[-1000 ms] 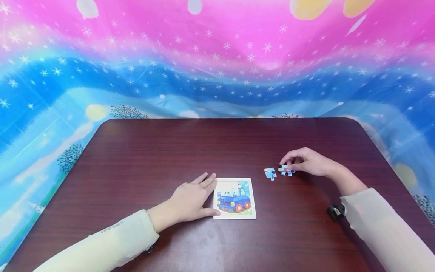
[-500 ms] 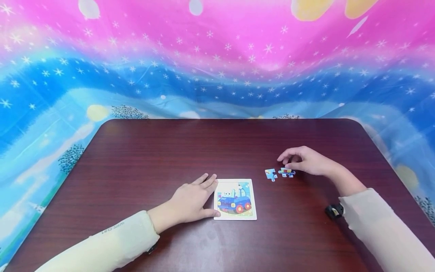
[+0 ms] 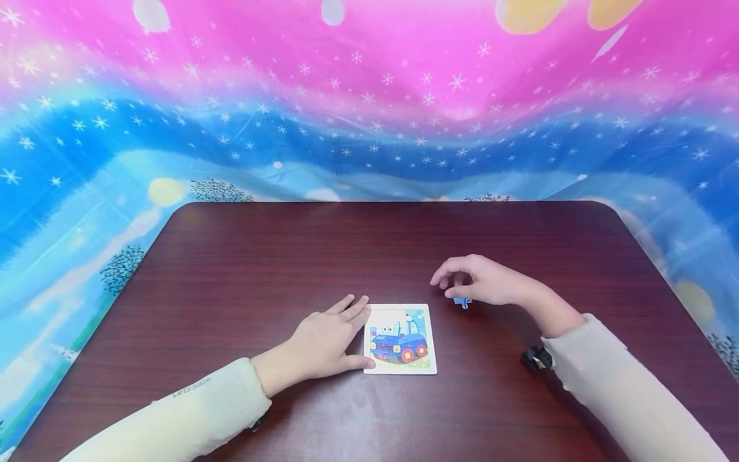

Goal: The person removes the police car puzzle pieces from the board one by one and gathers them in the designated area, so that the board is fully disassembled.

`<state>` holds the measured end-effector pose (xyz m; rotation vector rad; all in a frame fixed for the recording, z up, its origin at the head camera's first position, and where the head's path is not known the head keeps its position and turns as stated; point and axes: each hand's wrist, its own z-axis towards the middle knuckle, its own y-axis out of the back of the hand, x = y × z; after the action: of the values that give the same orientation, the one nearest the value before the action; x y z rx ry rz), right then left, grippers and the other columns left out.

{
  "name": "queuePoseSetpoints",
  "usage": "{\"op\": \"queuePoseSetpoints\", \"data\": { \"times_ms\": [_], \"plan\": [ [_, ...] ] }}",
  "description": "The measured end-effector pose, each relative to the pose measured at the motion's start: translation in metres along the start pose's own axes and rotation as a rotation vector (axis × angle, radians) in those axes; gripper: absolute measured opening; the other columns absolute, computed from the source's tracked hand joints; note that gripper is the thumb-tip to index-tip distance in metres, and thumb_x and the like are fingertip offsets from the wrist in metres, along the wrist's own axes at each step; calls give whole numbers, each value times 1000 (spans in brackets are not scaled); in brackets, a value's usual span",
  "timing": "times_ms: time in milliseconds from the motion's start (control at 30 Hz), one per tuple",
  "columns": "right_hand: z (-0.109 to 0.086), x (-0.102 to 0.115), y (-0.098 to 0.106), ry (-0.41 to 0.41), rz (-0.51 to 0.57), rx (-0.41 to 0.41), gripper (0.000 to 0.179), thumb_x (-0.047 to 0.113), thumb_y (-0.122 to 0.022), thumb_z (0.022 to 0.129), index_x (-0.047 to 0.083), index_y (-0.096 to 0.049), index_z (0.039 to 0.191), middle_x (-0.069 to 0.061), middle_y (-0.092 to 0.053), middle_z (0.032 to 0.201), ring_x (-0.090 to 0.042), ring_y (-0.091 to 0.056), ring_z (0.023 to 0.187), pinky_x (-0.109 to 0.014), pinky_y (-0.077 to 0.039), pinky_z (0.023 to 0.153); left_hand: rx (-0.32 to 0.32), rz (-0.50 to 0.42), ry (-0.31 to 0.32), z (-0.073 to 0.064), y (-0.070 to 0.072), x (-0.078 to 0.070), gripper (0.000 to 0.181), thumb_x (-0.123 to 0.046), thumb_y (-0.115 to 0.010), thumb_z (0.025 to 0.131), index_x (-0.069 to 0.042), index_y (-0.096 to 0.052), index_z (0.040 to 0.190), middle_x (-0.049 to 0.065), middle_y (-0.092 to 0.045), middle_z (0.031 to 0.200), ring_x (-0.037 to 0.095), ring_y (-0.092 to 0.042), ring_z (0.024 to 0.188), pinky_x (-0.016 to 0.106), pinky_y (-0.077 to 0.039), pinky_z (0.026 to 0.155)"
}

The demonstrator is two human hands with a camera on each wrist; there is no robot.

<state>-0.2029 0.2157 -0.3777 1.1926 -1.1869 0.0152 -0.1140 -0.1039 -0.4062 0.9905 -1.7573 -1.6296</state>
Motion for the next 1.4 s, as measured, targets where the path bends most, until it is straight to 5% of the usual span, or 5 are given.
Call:
{"op": "queuePoseSetpoints", "data": {
  "times_ms": [433, 733, 1400],
  "plan": [
    [25, 27, -29, 62, -95, 98, 25, 6, -73, 88, 14, -72, 112, -2, -67, 106, -10, -56, 79, -24, -51, 71, 10, -10, 9, 1, 1, 1, 92, -70, -63, 83, -8, -46, 149, 6, -40, 159, 27, -39, 146, 46, -57, 88],
    [27, 32, -43, 31, -144, 167, 22, 9, -74, 88, 22, -74, 106, 1, -58, 106, -13, -53, 83, -24, -49, 74, 10, -1, 5, 1, -1, 0, 92, -72, -61, 83, -10, -45, 150, 5, -39, 159, 27, -38, 147, 43, -59, 83],
    [23, 34, -49, 42, -214, 152, 25, 6, -76, 86, 25, -70, 101, 2, -54, 106, -15, -50, 90, -25, -46, 76, 9, -8, 3, 1, -1, 0, 92, -72, -61, 83, -10, -46, 149, 5, -39, 159, 26, -38, 147, 46, -58, 85]
  ]
}}
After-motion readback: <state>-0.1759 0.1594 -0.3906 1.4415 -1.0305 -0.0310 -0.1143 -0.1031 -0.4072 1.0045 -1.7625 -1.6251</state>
